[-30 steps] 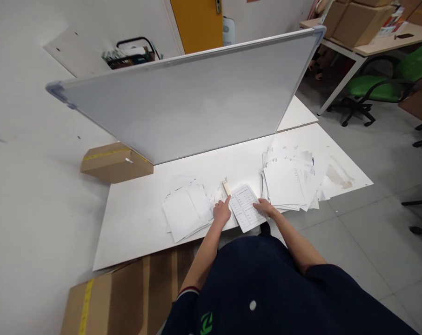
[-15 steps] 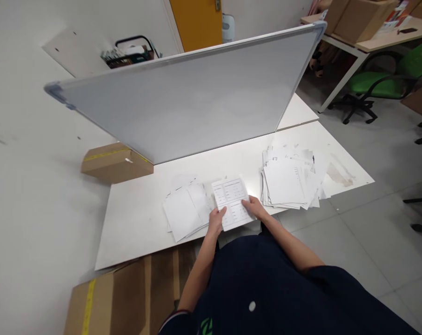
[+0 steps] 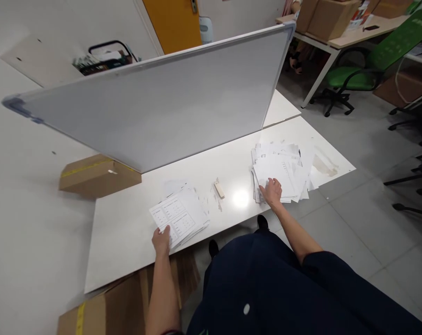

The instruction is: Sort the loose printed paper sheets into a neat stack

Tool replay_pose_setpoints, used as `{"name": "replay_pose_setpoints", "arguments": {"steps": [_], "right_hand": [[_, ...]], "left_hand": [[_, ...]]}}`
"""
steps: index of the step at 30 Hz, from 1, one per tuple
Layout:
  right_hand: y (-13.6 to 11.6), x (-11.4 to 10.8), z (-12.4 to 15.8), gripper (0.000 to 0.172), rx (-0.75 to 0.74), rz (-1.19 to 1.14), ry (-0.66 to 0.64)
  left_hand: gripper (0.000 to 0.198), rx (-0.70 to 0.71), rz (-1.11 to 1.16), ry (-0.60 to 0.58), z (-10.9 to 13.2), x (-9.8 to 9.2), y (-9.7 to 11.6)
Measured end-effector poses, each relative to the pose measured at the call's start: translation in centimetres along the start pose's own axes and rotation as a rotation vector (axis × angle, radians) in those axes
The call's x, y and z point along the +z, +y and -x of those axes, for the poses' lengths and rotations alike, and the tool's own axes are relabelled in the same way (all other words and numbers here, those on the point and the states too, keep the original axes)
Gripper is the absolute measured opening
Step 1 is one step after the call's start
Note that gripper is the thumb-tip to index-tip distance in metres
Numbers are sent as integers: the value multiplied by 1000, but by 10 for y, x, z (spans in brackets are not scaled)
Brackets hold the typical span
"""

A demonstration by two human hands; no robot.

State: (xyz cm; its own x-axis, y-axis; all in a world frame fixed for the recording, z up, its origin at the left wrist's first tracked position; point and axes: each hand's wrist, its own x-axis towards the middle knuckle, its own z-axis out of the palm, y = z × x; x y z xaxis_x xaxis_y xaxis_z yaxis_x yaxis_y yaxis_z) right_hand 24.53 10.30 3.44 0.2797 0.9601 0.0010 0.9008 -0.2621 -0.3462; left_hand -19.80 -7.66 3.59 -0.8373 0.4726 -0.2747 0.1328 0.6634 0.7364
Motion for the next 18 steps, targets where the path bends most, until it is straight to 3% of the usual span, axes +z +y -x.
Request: {"name": "replay_pose_setpoints", "arguments": {"steps": [3,6,13,18], "right_hand": [[-1,10,-5,68,27,71,-48],[-3,15,-8,70,70,92,-103],[-7,-3,-9,37,52,103,-160],[-16,-34,-8,32,10,-16,-262]], "left_hand": [[73,-54,-266,62,6,4,5],[74,-9,-336,133,23,11,10],[66,96,-187,150,45,25,1],[57,245,-70,174,58,32,16]]}}
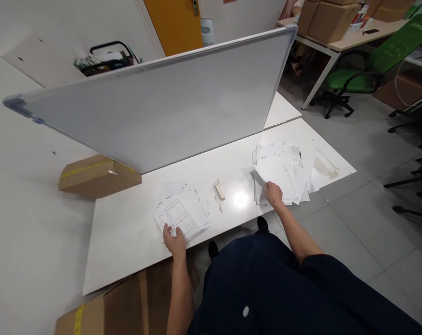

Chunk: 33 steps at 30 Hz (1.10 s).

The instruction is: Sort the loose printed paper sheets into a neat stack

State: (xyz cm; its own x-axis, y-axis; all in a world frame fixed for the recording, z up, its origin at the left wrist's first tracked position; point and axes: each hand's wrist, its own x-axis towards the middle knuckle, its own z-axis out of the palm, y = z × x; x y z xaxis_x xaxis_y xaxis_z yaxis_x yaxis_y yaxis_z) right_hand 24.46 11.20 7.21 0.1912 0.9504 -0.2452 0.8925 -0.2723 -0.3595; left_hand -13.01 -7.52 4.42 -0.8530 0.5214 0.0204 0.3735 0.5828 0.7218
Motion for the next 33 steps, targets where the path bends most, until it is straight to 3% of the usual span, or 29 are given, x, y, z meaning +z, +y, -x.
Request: {"name": "replay_pose_setpoints", "arguments": {"steps": [3,8,12,14,16,22,25,29,31,33], "right_hand": [[-13,-19,16,29,-118,-285,29],[-50,-44,51,32,-200,-875,-213],[-71,-50,71,32,-191,-1062,-363],[-75,-48,78,33,-194,-1081,-405],[-75,-44,82,33,-195,-1073,-422],[-76,-34,87,40,-255,-941,-414],[-78,-37,89,41,-329,-848,-502],[-78,-43,88,41,-445,-778,-629],[-74,-46,82,41,-496,-701,-587],[-68,-51,73,38,-518,-594,-427]], "left_hand": [[53,7,169,-97,14,6,26],[59,-229,597,-528,39,22,82],[53,-481,846,-894,53,25,120],[49,-531,954,-980,56,22,131],[42,-542,1029,-975,57,19,136],[31,-411,1113,-802,56,11,140],[28,-425,1031,-726,54,8,142],[29,-446,982,-741,49,3,144],[28,-465,981,-706,47,0,142],[26,-477,983,-647,44,-1,139]]}}
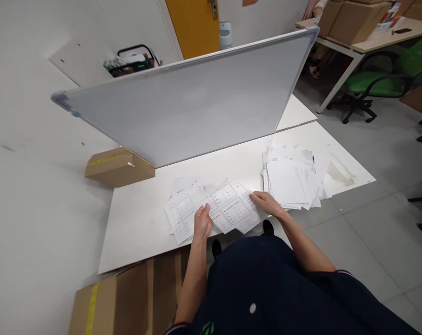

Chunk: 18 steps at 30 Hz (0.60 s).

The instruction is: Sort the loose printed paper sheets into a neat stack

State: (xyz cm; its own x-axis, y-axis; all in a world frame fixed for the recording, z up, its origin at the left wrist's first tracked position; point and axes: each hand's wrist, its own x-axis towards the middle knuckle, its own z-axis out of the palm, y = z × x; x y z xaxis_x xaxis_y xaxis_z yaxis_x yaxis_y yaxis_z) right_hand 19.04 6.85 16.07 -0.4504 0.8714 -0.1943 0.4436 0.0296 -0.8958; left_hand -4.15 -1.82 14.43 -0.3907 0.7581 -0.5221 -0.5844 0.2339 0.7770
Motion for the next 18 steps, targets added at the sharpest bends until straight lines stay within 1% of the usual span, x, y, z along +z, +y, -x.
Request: {"name": "replay_pose_setpoints", "arguments": {"steps": [2,4,6,7,8,9,11,13,14,18], "right_hand": [[1,-13,-1,33,-15,150,191],[-3,-27,1,29,-25,214,378],[-10,-37,4,30,-44,132,495],[-14,-39,5,31,-57,43,517],[-17,-39,5,32,-69,-58,513],[-20,-37,4,32,-73,-154,481],[-20,-26,0,30,-56,-273,374],[-16,-9,-6,29,-18,-274,286],[-13,0,-8,29,0,-247,266],[-5,29,-14,29,30,-157,276]], "left_hand": [[27,33,6,9,-1,-5,0],[31,73,-7,-1,-1,-8,0],[33,108,-42,-5,-2,-9,-1],[33,119,-62,-6,-2,-9,-1],[33,123,-83,-4,-1,-8,-2],[33,118,-105,3,-1,-6,-2],[32,94,-141,34,0,-3,-3],[31,80,-157,61,1,1,-4],[30,82,-151,65,2,3,-4],[29,111,-115,43,8,9,-5]]}}
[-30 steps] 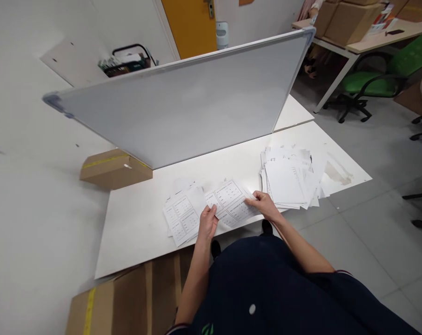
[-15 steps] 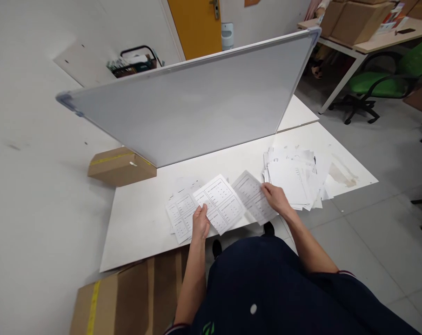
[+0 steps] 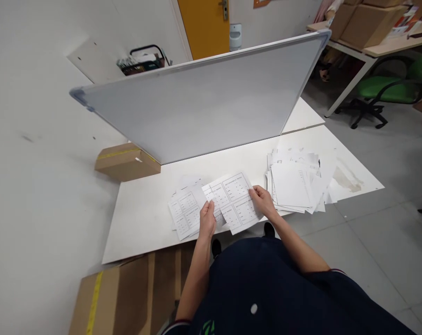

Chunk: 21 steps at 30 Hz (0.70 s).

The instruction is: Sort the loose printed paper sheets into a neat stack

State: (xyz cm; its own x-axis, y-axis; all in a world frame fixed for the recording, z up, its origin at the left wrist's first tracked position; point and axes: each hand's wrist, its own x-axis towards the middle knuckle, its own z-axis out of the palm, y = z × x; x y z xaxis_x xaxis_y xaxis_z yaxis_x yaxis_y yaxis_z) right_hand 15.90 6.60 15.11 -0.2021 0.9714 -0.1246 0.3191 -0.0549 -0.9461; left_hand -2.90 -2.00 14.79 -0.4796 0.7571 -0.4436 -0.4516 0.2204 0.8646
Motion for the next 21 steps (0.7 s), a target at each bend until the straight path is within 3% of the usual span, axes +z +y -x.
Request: {"name": "replay_pose_setpoints", "arguments": {"steps": [6,11,12,14,17,21], "right_hand": [[5,18,5,30,-1,-5,-52],[12,14,-4,38,1,-25,-5],[13,11,-7,45,-1,-65,-37],[15,6,-13,51,13,-202,-227],[18,2,-18,40,33,-391,-460],[25,4,-16,29,-21,-371,-341]], "left_hand": [[29,97,-29,-81,6,5,1],[29,143,-24,-103,6,4,3],[29,148,-43,-119,6,3,4],[28,155,-82,-180,9,3,7],[29,181,-103,-277,11,4,10],[29,248,-204,-257,7,3,1]]}}
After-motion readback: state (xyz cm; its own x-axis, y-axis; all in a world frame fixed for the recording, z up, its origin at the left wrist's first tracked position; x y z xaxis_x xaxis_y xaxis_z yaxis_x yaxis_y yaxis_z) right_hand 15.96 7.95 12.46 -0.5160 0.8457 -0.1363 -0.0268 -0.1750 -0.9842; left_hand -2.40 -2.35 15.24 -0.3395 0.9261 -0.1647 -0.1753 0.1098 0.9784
